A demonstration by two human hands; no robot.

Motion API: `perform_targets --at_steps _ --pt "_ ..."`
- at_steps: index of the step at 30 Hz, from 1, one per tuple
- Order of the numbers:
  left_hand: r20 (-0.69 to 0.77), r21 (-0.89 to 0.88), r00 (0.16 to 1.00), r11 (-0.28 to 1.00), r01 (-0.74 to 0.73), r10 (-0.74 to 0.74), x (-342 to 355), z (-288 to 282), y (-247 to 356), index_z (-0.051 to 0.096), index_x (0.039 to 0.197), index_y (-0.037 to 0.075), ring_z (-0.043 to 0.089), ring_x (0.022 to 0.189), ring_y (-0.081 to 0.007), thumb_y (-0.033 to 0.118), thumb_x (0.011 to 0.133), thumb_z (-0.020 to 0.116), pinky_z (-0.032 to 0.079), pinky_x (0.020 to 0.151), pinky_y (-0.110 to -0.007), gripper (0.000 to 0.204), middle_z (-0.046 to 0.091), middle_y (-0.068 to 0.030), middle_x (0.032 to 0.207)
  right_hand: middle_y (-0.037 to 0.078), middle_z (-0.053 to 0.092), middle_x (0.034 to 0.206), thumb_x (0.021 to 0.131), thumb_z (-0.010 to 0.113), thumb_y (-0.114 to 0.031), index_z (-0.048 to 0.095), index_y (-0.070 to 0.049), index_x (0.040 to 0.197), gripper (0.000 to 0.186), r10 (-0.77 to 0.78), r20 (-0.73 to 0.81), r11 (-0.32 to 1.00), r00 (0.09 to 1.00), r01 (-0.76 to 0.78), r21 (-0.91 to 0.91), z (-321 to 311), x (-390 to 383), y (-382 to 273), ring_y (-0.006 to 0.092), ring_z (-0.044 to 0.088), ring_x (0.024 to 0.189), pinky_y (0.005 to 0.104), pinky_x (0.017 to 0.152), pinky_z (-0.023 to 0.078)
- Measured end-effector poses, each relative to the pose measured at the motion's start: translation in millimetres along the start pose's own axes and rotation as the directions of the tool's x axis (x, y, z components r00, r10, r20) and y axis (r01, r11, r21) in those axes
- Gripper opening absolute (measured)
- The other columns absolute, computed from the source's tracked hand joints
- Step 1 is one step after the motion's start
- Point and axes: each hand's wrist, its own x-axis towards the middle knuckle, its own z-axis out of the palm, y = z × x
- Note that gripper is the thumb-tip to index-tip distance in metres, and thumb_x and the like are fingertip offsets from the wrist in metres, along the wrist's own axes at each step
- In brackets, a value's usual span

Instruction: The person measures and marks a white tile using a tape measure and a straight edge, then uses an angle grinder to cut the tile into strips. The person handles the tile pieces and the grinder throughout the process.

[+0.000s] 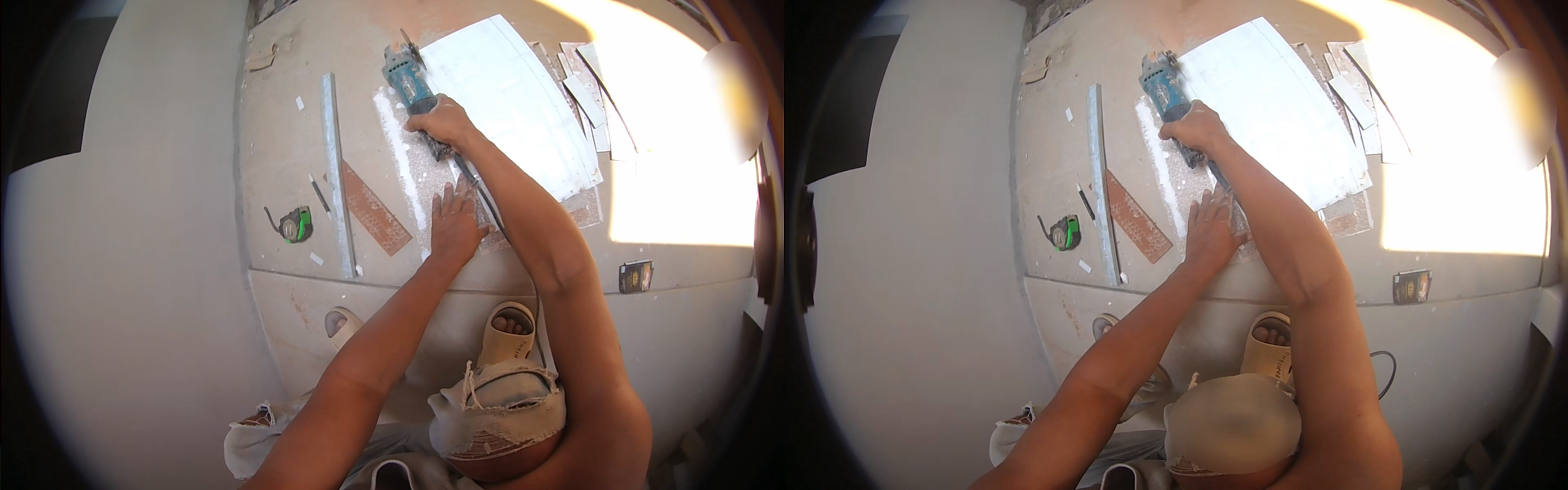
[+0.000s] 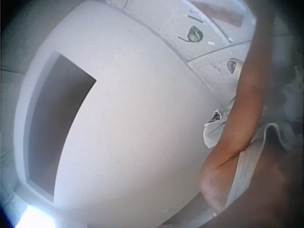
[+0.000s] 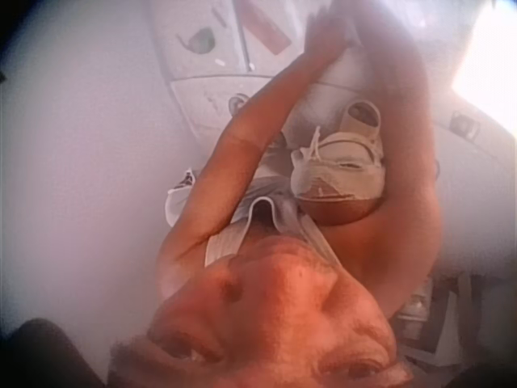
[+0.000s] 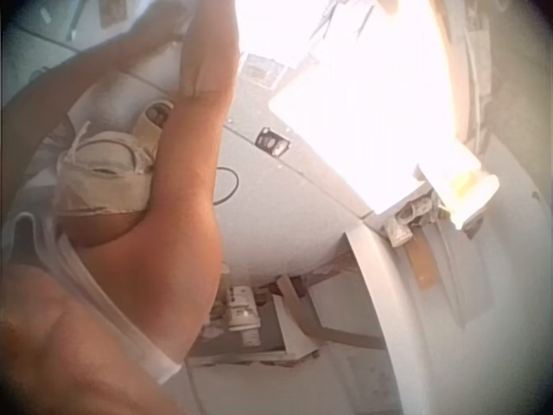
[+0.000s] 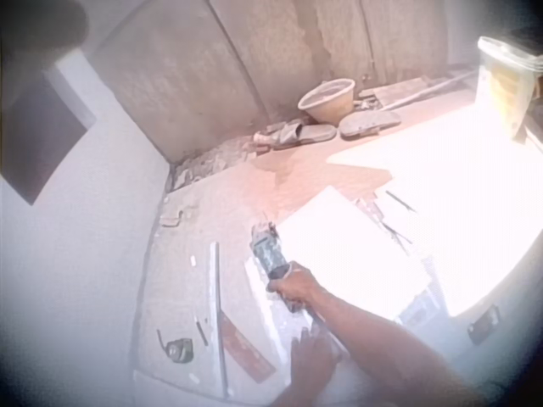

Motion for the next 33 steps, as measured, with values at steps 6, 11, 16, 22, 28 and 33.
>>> perform_targets --at_steps 6,11,16,22,28,33 --pt "-0.057 -0.003 0.998 0.999 -0.037 0.037 1 5 -3 0.035 0.148 0.002 0.020 0.148 -0.0349 0.043 0.082 0.074 0.015 0.121 -0.048 0.088 0.027 -0.0205 0.157 0.031 0.063 0.114 0.060 0.079 -0.037 0.054 0.015 0.120 0.083 0.010 0.008 1.000 1.000 -0.010 -0.015 -2 -1 1 0.0359 0.065 0.106 0.0347 0.091 0.051" --pt "0.014 -0.022 1.000 1.000 -0.004 0.005 0 -2 0 0.031 0.149 -0.003 0.017 0.149 -0.0334 0.046 0.083 0.071 0.011 0.122 -0.045 0.091 0.018 -0.0158 0.162 0.031 0.063 0.113 0.060 0.079 -0.038 0.054 0.015 0.119 0.083 0.011 0.015 1.000 1.000 -0.011 -0.007 -4 -8 1 0.0358 0.065 0.105 0.0348 0.090 0.051" --pt "-0.046 -0.045 0.999 0.999 -0.007 0.005 -2 3 -3 0.029 0.150 -0.003 0.017 0.149 -0.0332 0.046 0.082 0.072 0.012 0.122 -0.045 0.094 0.017 -0.0186 0.161 0.032 0.063 0.109 0.059 0.080 -0.040 0.053 0.018 0.118 0.087 -0.005 0.009 1.000 1.000 0.005 -0.013 -3 -10 4 0.0351 0.065 0.096 0.0352 0.084 0.052" --pt "-0.064 -0.059 0.996 0.996 0.060 -0.064 -6 7 -1 0.027 0.151 -0.003 0.015 0.150 -0.0322 0.049 0.082 0.072 0.010 0.122 -0.045 0.098 0.020 -0.0205 0.160 0.031 0.065 0.109 0.059 0.080 -0.040 0.055 0.016 0.117 0.084 0.009 0.007 1.000 1.000 -0.009 -0.022 -5 -18 6 0.0364 0.066 0.102 0.0351 0.088 0.052" --pt "-0.116 -0.044 0.993 0.999 0.021 -0.026 -5 15 -6 0.030 0.148 -0.008 0.021 0.147 -0.0374 0.053 0.079 0.073 0.014 0.120 -0.049 0.102 0.026 -0.0266 0.155 0.031 0.064 0.112 0.060 0.079 -0.042 0.055 0.015 0.118 0.085 -0.002 0.004 0.999 1.000 0.002 -0.038 -4 -22 11 0.0361 0.065 0.104 0.0351 0.090 0.051" --pt "-0.130 -0.047 0.991 0.999 0.016 -0.022 -5 16 -9 0.031 0.147 -0.008 0.022 0.146 -0.0369 0.052 0.079 0.073 0.015 0.120 -0.049 0.100 0.030 -0.0270 0.153 0.033 0.062 0.111 0.059 0.079 -0.040 0.053 0.018 0.120 0.088 -0.018 0.015 1.000 1.000 0.018 -0.008 -4 -25 12 0.0372 0.064 0.099 0.0359 0.087 0.051"
